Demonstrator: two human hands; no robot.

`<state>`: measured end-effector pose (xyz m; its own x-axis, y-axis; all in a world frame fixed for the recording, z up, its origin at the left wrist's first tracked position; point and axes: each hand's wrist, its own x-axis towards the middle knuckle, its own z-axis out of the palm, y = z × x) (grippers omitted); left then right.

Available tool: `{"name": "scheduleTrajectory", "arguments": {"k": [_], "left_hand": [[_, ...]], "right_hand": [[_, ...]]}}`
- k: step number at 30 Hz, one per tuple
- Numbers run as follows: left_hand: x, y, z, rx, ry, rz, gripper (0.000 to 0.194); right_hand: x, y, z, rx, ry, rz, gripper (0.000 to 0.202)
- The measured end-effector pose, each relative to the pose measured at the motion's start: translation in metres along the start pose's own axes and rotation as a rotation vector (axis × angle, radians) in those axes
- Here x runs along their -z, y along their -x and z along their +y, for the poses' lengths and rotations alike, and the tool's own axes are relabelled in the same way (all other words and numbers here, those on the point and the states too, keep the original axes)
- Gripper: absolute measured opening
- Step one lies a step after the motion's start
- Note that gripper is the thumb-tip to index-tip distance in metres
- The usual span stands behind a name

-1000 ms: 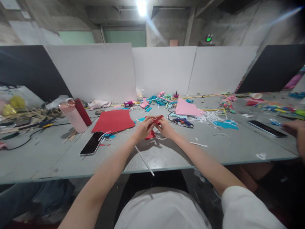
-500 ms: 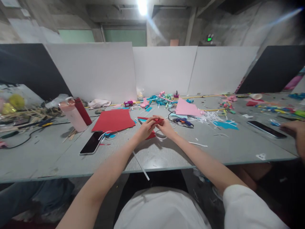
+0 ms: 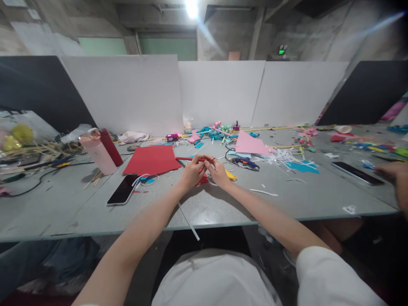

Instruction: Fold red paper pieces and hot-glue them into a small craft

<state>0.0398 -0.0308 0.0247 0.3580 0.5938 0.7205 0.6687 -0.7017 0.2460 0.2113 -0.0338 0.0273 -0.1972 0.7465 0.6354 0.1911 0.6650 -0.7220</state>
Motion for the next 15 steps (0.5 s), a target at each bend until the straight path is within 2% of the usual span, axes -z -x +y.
{"name": "scheduleTrajectory", "arguments": {"k": [5,11,15], "left_hand": [[-0.0023,0.0011,0.0028,0.008,-0.044,0.009,0.024],[-0.0015,-0.0008,0.0035,-0.014,-0.042,0.04,0.022],[0.0,-0.0021,0.0025,0.017,-0.006,0.049,0.021]], "right_hand": [[-0.0008,0.0019,0.0033,0.008,0.046,0.01,0.052],[-0.0017,0.0008,0.0048,-0.018,0.072,0.065,0.066],[0.0054,-0.0039,0.003,0.011,0.061,0.132,0.069]]}}
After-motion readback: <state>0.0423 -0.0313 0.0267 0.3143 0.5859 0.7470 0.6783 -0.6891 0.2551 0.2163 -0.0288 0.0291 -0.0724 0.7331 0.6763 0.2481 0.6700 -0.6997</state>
